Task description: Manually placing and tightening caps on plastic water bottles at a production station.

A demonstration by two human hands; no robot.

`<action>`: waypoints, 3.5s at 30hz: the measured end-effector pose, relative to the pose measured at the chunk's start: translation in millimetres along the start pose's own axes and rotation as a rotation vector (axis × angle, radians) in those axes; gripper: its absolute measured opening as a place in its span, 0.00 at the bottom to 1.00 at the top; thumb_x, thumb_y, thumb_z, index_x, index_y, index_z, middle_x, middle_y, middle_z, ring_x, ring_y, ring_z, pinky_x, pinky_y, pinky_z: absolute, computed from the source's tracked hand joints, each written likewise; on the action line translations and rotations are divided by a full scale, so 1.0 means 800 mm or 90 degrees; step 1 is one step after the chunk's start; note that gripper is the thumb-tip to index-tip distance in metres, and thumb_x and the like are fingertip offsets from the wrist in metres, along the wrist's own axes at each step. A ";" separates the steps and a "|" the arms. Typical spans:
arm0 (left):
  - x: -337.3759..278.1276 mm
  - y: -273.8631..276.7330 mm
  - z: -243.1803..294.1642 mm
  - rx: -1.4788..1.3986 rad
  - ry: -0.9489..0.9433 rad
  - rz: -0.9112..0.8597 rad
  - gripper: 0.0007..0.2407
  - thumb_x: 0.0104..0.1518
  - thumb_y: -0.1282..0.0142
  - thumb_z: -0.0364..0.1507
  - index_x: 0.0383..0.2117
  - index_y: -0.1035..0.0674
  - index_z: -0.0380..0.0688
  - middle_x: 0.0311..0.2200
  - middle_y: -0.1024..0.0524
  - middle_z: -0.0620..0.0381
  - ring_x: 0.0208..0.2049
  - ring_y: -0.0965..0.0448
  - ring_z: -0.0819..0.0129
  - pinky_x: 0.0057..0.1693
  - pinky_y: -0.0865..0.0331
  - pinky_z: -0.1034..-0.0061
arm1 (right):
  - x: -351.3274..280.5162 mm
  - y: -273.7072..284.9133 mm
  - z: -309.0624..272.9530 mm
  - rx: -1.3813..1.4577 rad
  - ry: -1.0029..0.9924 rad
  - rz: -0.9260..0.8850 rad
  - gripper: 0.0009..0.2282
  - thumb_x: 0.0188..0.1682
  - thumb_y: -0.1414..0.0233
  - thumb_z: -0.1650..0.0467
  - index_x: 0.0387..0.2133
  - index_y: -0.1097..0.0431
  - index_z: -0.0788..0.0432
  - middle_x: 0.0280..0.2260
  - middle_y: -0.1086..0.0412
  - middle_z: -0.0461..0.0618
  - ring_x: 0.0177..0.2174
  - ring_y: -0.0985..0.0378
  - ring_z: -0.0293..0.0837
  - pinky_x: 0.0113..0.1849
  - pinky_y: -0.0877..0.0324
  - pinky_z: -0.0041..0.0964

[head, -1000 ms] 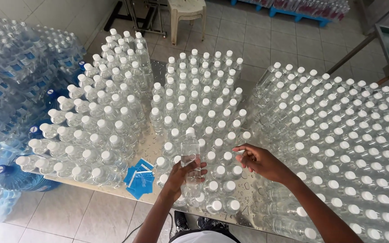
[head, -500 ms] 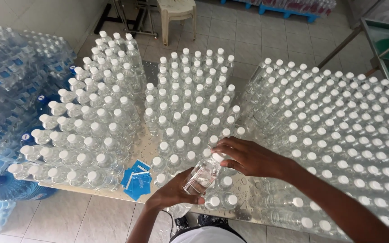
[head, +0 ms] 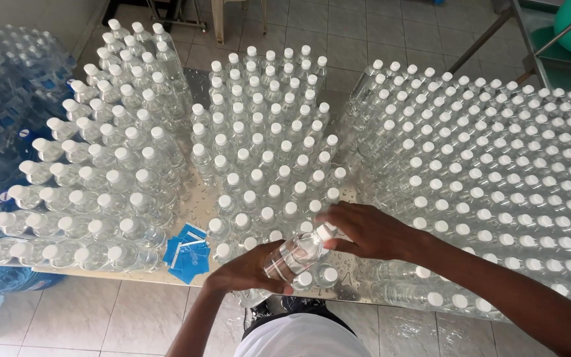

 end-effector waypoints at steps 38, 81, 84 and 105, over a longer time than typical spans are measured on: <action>0.202 -0.121 0.142 1.140 -0.331 0.326 0.32 0.44 0.30 0.26 0.62 0.26 0.39 0.33 0.21 0.41 0.31 0.18 0.45 0.43 0.26 0.45 | -0.202 -0.053 0.181 0.792 -0.714 0.009 0.16 0.63 0.62 0.58 0.27 0.44 0.52 0.17 0.49 0.39 0.13 0.42 0.36 0.15 0.50 0.29; 0.057 -0.001 -0.026 0.363 0.004 0.473 0.38 0.64 0.39 0.40 0.78 0.51 0.59 0.81 0.60 0.50 0.76 0.42 0.49 0.67 0.32 0.39 | 0.110 -0.018 0.420 -0.060 -0.263 0.107 0.21 0.57 0.44 0.60 0.58 0.34 0.59 0.40 0.18 0.56 0.37 0.15 0.60 0.36 0.25 0.58; 0.052 -0.001 -0.035 0.277 0.010 0.466 0.36 0.64 0.38 0.39 0.77 0.48 0.61 0.81 0.55 0.58 0.78 0.45 0.50 0.69 0.36 0.42 | 0.066 0.038 0.330 -0.039 -0.309 0.164 0.18 0.54 0.40 0.63 0.54 0.29 0.58 0.37 0.18 0.53 0.31 0.16 0.50 0.32 0.23 0.47; 0.028 0.044 -0.027 -0.419 0.051 0.442 0.34 0.48 0.35 0.38 0.63 0.28 0.34 0.59 0.16 0.36 0.52 0.11 0.42 0.60 0.17 0.47 | 0.051 0.021 0.123 0.355 -0.362 0.106 0.23 0.58 0.54 0.55 0.63 0.31 0.49 0.29 0.23 0.47 0.25 0.25 0.40 0.29 0.29 0.35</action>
Point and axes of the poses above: each hand's wrist, its own x-axis towards the middle knuckle, its own y-axis out of the back of the hand, z = x × y, the point moved 8 cm from there along x, towards the middle knuckle
